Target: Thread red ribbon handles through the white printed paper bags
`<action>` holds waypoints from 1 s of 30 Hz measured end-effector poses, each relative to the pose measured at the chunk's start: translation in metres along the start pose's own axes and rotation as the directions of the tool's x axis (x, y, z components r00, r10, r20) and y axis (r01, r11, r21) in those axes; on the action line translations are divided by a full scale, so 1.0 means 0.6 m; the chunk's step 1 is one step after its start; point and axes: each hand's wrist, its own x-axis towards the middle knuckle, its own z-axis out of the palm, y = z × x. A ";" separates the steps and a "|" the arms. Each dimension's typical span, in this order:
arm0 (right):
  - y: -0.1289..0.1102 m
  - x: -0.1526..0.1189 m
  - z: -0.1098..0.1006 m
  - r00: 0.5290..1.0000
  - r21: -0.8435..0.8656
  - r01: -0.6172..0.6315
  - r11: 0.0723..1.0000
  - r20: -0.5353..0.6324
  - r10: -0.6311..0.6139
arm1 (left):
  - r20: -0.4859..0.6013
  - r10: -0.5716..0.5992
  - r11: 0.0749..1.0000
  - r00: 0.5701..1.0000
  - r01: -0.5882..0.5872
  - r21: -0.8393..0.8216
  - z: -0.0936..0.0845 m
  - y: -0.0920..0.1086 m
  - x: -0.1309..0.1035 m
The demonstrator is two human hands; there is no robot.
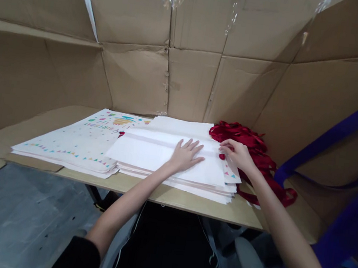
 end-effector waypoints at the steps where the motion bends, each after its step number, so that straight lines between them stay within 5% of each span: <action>1: -0.007 -0.005 0.005 0.999 -0.089 0.032 0.996 -0.035 -0.035 | -0.049 -0.018 0.987 0.999 0.010 -0.162 0.003 0.007 0.017; 3: -0.022 -0.016 0.026 0.990 -0.230 0.131 0.964 -0.020 -0.139 | -0.185 -0.118 0.914 0.976 0.034 -0.405 -0.003 0.015 0.054; 5: -0.034 -0.027 0.057 0.973 -0.317 0.229 0.920 0.042 -0.227 | -0.361 -0.385 0.701 0.849 0.014 -0.713 -0.028 0.008 0.078; 7: -0.039 -0.037 0.088 0.962 -0.391 0.270 0.880 0.076 -0.261 | -0.389 -0.588 0.509 0.709 -0.050 -0.859 -0.072 -0.020 0.073; 10: -0.037 -0.048 0.120 0.961 -0.482 0.262 0.836 0.047 -0.274 | -0.458 -0.703 0.530 0.544 -0.028 -0.847 -0.154 -0.095 0.005; 12: -0.034 -0.052 0.131 0.956 -0.511 0.262 0.819 0.023 -0.291 | -0.529 -0.764 0.596 0.369 0.089 -0.798 -0.201 -0.149 -0.060; 14: -0.033 -0.055 0.136 0.952 -0.526 0.264 0.808 0.010 -0.305 | -0.503 -0.837 0.542 0.213 0.207 -0.814 -0.234 -0.193 -0.115; 15: -0.033 -0.056 0.138 0.951 -0.533 0.263 0.804 0.005 -0.308 | -0.430 -0.882 0.467 0.193 0.232 -0.854 -0.244 -0.209 -0.135; 19: -0.036 -0.060 0.140 0.950 -0.557 0.255 0.791 -0.011 -0.313 | -0.035 -0.872 0.190 0.489 0.272 -0.943 -0.254 -0.235 -0.162; 20: -0.036 -0.060 0.140 0.950 -0.562 0.252 0.787 -0.011 -0.312 | 0.020 -0.844 0.161 0.535 0.288 -0.944 -0.253 -0.236 -0.161; 24: -0.032 -0.060 0.143 0.953 -0.585 0.241 0.775 -0.008 -0.302 | 0.057 -0.783 0.225 0.619 0.367 -0.903 -0.253 -0.244 -0.161; 30: -0.022 -0.057 0.147 0.948 -0.609 0.235 0.757 -0.029 -0.318 | 0.063 -0.683 0.530 0.727 0.554 -0.642 -0.279 -0.277 -0.161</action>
